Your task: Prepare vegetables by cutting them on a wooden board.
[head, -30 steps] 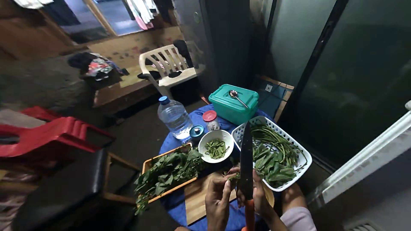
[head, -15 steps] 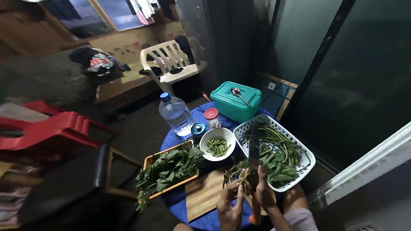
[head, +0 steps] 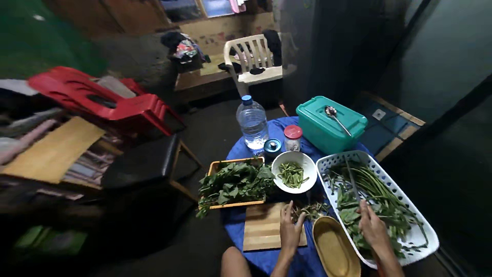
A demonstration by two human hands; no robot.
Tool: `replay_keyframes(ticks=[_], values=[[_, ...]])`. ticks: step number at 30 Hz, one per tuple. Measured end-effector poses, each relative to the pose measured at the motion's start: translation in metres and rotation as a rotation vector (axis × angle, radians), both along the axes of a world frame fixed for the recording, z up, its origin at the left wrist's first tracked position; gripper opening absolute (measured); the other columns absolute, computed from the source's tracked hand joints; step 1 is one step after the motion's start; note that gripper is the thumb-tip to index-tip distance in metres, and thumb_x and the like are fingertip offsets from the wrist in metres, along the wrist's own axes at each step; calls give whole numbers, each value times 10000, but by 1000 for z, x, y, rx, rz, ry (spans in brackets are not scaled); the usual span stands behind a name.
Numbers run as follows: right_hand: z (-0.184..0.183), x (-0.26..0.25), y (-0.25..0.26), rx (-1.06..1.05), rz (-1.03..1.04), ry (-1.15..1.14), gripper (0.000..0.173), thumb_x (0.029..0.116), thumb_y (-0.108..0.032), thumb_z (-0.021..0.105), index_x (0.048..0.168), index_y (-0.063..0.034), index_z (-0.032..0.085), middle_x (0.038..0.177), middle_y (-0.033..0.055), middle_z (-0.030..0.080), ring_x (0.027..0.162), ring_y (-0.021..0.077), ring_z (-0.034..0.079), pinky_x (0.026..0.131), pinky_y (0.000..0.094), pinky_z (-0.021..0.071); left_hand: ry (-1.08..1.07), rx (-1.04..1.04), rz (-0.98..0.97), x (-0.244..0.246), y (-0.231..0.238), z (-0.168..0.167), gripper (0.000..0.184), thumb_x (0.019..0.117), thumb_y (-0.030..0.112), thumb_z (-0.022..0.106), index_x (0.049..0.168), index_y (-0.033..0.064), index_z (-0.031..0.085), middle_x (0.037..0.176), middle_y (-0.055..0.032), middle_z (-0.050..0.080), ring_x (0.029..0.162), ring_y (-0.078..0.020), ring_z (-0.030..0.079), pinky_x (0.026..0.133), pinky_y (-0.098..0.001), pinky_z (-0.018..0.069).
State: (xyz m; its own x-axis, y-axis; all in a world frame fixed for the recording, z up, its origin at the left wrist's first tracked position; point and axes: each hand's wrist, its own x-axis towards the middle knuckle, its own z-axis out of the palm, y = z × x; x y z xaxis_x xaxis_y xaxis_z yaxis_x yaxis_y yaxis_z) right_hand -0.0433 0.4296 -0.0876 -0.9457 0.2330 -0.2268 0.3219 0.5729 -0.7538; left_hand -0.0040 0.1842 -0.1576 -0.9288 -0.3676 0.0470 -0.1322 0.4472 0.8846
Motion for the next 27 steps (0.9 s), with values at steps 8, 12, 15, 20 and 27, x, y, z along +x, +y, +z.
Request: replay_keyframes(ticks=[8, 12, 15, 20, 27], values=[[-8, 13, 5, -316, 38, -304, 627, 1110, -498, 183, 1620, -135, 223, 670, 67, 537, 500, 173, 538, 497, 357, 503, 107, -247, 311, -51, -148, 35, 264, 988, 132, 638, 1169, -46, 712, 1155, -244, 681, 995, -330, 694, 912, -473, 566], [-16, 24, 13, -442, -33, -287, 638, 1109, -498, 151, 1476, -9, 337, 671, 22, 509, 506, 130, 545, 494, 312, 510, -32, -334, 329, -68, -213, 45, 243, 1002, 131, 626, 1157, -30, 722, 1160, -240, 681, 1086, -369, 670, 991, -508, 520], [-19, 30, 16, -492, -95, -284, 637, 1098, -537, 144, 1236, -6, 469, 630, -5, 512, 487, 108, 549, 479, 291, 514, -176, -354, 119, -88, -224, 45, 245, 992, 189, 658, 1117, -4, 743, 1162, -214, 693, 1099, -337, 673, 1007, -492, 517], [-17, 34, 12, -518, -65, -235, 638, 1100, -519, 136, 1263, -9, 483, 626, -15, 517, 478, 95, 538, 470, 276, 505, -437, -343, 147, -129, -191, 54, 459, 980, 308, 695, 1316, 2, 635, 1365, -250, 579, 1277, -389, 575, 1066, -552, 466], [-3, 39, 10, -585, -28, -160, 616, 1111, -466, 133, 1503, -69, 392, 612, -23, 516, 467, 88, 541, 446, 258, 500, -392, -286, 122, -143, -209, 62, 284, 1001, 155, 625, 1236, 2, 672, 1295, -229, 637, 1233, -379, 602, 1042, -563, 472]])
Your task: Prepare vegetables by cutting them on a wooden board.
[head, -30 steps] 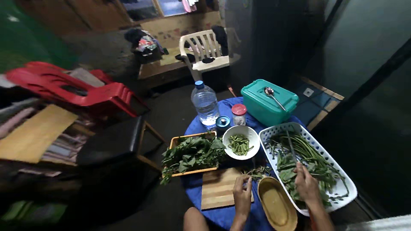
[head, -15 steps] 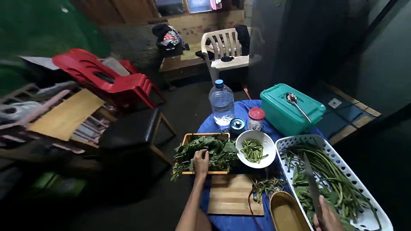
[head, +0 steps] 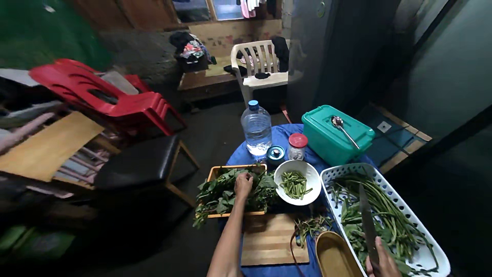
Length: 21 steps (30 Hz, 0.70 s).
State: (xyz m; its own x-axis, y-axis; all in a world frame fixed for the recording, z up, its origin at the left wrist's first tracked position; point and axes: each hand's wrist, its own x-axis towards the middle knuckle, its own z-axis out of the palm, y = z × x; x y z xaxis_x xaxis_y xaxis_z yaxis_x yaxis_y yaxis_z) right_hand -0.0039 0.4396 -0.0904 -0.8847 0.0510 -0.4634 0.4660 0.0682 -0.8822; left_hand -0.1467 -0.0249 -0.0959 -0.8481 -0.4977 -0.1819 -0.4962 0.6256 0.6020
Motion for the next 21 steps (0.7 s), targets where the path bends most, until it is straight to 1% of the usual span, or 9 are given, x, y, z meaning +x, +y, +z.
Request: replay_keyframes(ticks=[1, 3, 4, 6, 8, 10, 13, 17, 21], values=[[0, 0, 0, -7, 3, 10, 623, 1109, -465, 124, 1500, -68, 402, 612, -23, 515, 467, 90, 539, 446, 261, 498, 4, 8, -14, 1, -4, -1, 318, 995, 170, 642, 1266, 3, 654, 1298, -227, 637, 1237, -380, 601, 1046, -564, 469], [1, 1, -2, -23, 9, 42, 640, 1107, -452, 110, 1493, -52, 426, 604, -24, 522, 461, 91, 535, 445, 266, 497, -22, 21, -20, 4, -7, -5, 477, 959, 226, 718, 1361, 6, 583, 1343, -243, 609, 1276, -406, 575, 1071, -578, 453], [1, 2, -3, -34, 17, 52, 643, 1106, -451, 106, 1485, -46, 433, 603, -26, 517, 462, 94, 531, 448, 272, 497, -52, 27, -14, 5, -6, -7, 520, 947, 255, 743, 1378, 13, 582, 1367, -253, 597, 1296, -418, 561, 1081, -590, 443], [1, 4, -4, -51, 34, 74, 648, 1103, -462, 108, 1472, -46, 441, 605, -29, 518, 469, 97, 536, 457, 280, 506, -85, 10, 14, 5, -1, -8, 383, 970, 244, 705, 1283, 27, 668, 1304, -238, 644, 1247, -414, 599, 1040, -604, 469], [3, 8, -2, -68, 36, 98, 647, 1104, -463, 117, 1476, -44, 442, 607, -30, 515, 466, 96, 529, 456, 282, 506, -16, -1, 57, 6, 4, 3, 299, 1015, 215, 619, 1233, 24, 693, 1281, -234, 658, 1234, -413, 606, 1038, -607, 464], [3, 12, 1, -71, 40, 120, 653, 1100, -462, 104, 1471, -47, 445, 598, -32, 524, 454, 91, 530, 449, 278, 507, 123, 7, 70, 11, 0, 25, 310, 1037, 196, 576, 1242, -15, 676, 1274, -249, 655, 1243, -405, 599, 1073, -584, 439], [6, 16, 1, -86, 31, 123, 674, 1095, -470, 84, 1460, -44, 458, 588, -26, 536, 454, 97, 544, 456, 284, 519, 325, 2, 43, 26, -12, 73, 327, 1044, 195, 571, 1227, -63, 653, 1205, -269, 670, 1171, -396, 633, 1045, -560, 460], [11, 22, -8, -112, 34, 100, 665, 1102, -446, 64, 1450, -45, 466, 580, -30, 531, 456, 85, 541, 452, 271, 509, 450, -9, -9, 53, -24, 126, 323, 1053, 216, 579, 1231, -46, 646, 1139, -229, 688, 1038, -322, 678, 958, -514, 517], [16, 31, -18, -120, 75, 109, 659, 1106, -436, 76, 1455, -36, 467, 585, -18, 550, 463, 94, 551, 468, 279, 520, 578, -42, -31, 83, -7, 166, 292, 1044, 217, 600, 1194, -25, 665, 1057, -186, 712, 919, -247, 698, 870, -456, 555]])
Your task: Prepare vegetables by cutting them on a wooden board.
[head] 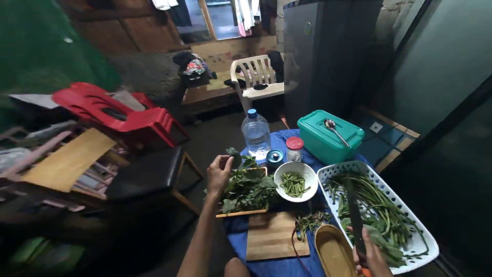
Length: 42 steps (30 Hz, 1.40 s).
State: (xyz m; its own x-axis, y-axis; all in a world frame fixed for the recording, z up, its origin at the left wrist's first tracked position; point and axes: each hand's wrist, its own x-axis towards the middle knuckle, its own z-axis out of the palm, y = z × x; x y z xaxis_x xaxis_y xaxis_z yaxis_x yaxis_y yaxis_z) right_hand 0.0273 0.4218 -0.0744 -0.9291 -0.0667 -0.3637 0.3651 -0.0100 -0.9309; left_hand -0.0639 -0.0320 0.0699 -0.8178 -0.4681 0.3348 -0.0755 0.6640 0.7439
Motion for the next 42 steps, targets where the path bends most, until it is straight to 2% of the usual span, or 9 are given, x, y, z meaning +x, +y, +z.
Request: replay_keyframes(ticks=[4, 6, 11, 21, 24, 27, 35, 39, 42], values=[[1, 11, -1, 17, 16, 5, 660, 1105, -441, 80, 1433, -44, 494, 575, -10, 553, 454, 100, 547, 460, 282, 516, 4, -36, -67, 28, 31, 13, 250, 1027, 231, 626, 1141, 18, 691, 981, -104, 729, 847, -142, 692, 818, -370, 561], [-3, 15, 2, 10, 14, 9, 672, 1103, -453, 72, 1436, -53, 497, 571, -13, 546, 442, 96, 540, 446, 277, 514, -58, -9, -173, 38, 50, 0, 261, 1024, 220, 621, 1151, 4, 696, 998, -118, 733, 866, -164, 699, 834, -393, 566], [-6, 25, 11, 5, 5, -17, 684, 1095, -489, 93, 1430, -63, 509, 575, 3, 548, 442, 117, 542, 434, 294, 509, -369, 290, -446, 45, 74, -66, 408, 1043, 249, 613, 1380, 20, 585, 1151, -129, 721, 942, -181, 733, 851, -368, 610], [-14, 29, 12, 13, -17, -68, 696, 1098, -486, 74, 1415, -62, 525, 567, 7, 538, 436, 123, 542, 435, 304, 517, -622, 222, -265, 94, 66, -169, 214, 985, 177, 694, 1102, 1, 721, 990, -131, 725, 843, -215, 696, 832, -413, 571], [-14, 33, 4, -1, 17, -78, 670, 1106, -455, 85, 1409, -47, 522, 574, -3, 526, 444, 117, 535, 450, 298, 514, -790, 71, -269, 99, 82, -192, 270, 953, 183, 711, 1149, -3, 721, 1099, -196, 718, 1038, -335, 690, 964, -529, 530], [-19, 41, -9, -4, 62, -91, 679, 1105, -464, 97, 1413, -41, 528, 570, 8, 537, 436, 129, 540, 440, 315, 521, -932, -90, -258, 97, 96, -217, 344, 934, 191, 711, 1236, 29, 687, 1325, -244, 605, 1214, -422, 600, 993, -612, 494], [-23, 50, -30, -53, 126, -106, 700, 1099, -488, 92, 1424, -45, 525, 581, 11, 545, 454, 134, 559, 456, 324, 537, -558, 18, -149, 99, 99, -192, 223, 1003, 155, 637, 1114, -21, 717, 1064, -188, 729, 992, -333, 707, 933, -522, 546], [-17, 47, -35, -60, 139, -87, 689, 1101, -467, 95, 1409, -41, 540, 579, 10, 550, 451, 134, 560, 452, 324, 537, -963, -165, -220, 93, 93, -199, 315, 938, 140, 675, 1218, -1, 692, 1346, -247, 601, 1246, -413, 589, 1012, -594, 495], [-16, 49, -35, -72, 133, -82, 676, 1104, -453, 105, 1394, -37, 553, 569, 8, 547, 444, 131, 555, 440, 318, 527, -1090, -267, -241, 91, 97, -216, 352, 932, 211, 682, 1216, 4, 685, 1403, -247, 559, 1281, -423, 562, 1010, -602, 493]])
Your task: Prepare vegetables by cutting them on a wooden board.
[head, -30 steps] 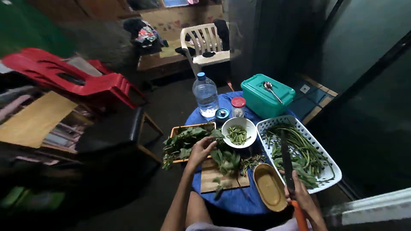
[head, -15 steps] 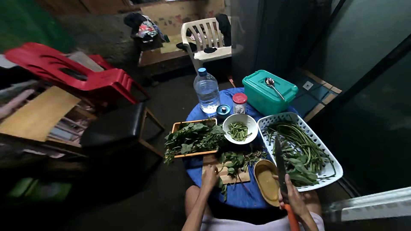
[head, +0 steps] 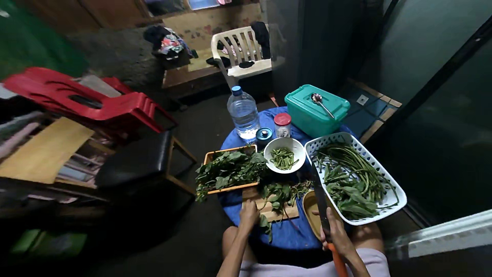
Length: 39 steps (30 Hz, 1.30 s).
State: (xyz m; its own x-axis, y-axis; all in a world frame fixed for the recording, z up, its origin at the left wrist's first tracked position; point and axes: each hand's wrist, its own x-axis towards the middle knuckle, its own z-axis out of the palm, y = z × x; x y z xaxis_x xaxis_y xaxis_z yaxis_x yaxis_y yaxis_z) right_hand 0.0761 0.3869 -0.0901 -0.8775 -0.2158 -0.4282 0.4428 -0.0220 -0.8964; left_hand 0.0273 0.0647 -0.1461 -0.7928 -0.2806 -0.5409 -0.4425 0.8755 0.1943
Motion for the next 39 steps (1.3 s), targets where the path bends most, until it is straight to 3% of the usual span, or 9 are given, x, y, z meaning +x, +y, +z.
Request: replay_keyframes(ticks=[5, 12, 14, 18, 25, 28, 32, 35, 39], values=[[3, 4, -6, -173, -51, -3, 832, 1046, -552, -18, 1433, -30, 501, 556, -13, 559, 427, 106, 551, 417, 286, 520, 257, 339, 106, 1, 15, 32, 263, 958, 211, 701, 1071, -26, 720, 1040, -198, 714, 1002, -335, 683, 937, -530, 524], [26, -4, -49, -239, -125, 175, 745, 1067, -519, 80, 1498, -3, 401, 572, -37, 566, 447, 86, 543, 449, 293, 526, 504, 871, 264, 24, 110, 99, 120, 930, 120, 742, 989, 16, 727, 852, -35, 708, 635, -73, 621, 585, -242, 529], [26, -12, -51, -129, -185, 230, 694, 1088, -461, 112, 1401, 31, 489, 581, -30, 562, 462, 85, 539, 475, 293, 523, 516, 965, 252, 24, 133, 105, 94, 924, 100, 738, 973, 20, 730, 811, -19, 704, 606, -54, 605, 560, -216, 511], [23, -23, -40, 57, -364, 321, 662, 1095, -457, 176, 933, -14, 640, 590, -14, 537, 494, 95, 530, 512, 311, 516, 517, 1049, 203, 15, 167, 104, 82, 910, 94, 748, 948, 23, 735, 791, -18, 708, 602, -65, 606, 558, -226, 509], [12, -38, 4, 409, -464, 366, 665, 1099, -436, 228, 979, 45, 671, 683, 92, 595, 612, 206, 602, 634, 427, 546, 449, 947, 45, -6, 212, 97, 101, 910, 137, 750, 923, 39, 734, 815, -12, 701, 685, -77, 633, 662, -267, 538], [3, -50, 28, 427, -461, 262, 679, 1107, -440, 190, 1103, 53, 656, 714, 118, 603, 633, 245, 592, 661, 470, 535, 423, 876, 18, -12, 212, 92, 107, 914, 155, 750, 917, 49, 736, 809, -12, 696, 695, -83, 631, 676, -279, 532], [2, -56, 51, 152, -431, 113, 677, 1108, -462, 89, 1221, 21, 550, 602, 27, 521, 476, 157, 531, 497, 343, 520, 384, 913, 71, -11, 203, 90, 106, 944, 148, 723, 935, 42, 728, 778, -2, 685, 624, -60, 595, 608, -249, 508], [6, -47, 48, -82, -425, 229, 682, 1084, -435, 72, 1461, 9, 427, 563, -25, 526, 429, 98, 515, 443, 282, 507, 344, 1065, 211, -10, 203, 96, 106, 984, 100, 666, 943, 13, 709, 768, -11, 676, 549, -36, 526, 516, -199, 435], [3, -35, 32, -328, -317, 341, 831, 1012, -674, 228, 1480, -10, 405, 592, -69, 572, 446, 49, 525, 465, 236, 510, 293, 1259, 365, -4, 207, 106, 167, 1028, 84, 568, 948, 5, 692, 773, -28, 662, 512, -32, 474, 474, -179, 397]])
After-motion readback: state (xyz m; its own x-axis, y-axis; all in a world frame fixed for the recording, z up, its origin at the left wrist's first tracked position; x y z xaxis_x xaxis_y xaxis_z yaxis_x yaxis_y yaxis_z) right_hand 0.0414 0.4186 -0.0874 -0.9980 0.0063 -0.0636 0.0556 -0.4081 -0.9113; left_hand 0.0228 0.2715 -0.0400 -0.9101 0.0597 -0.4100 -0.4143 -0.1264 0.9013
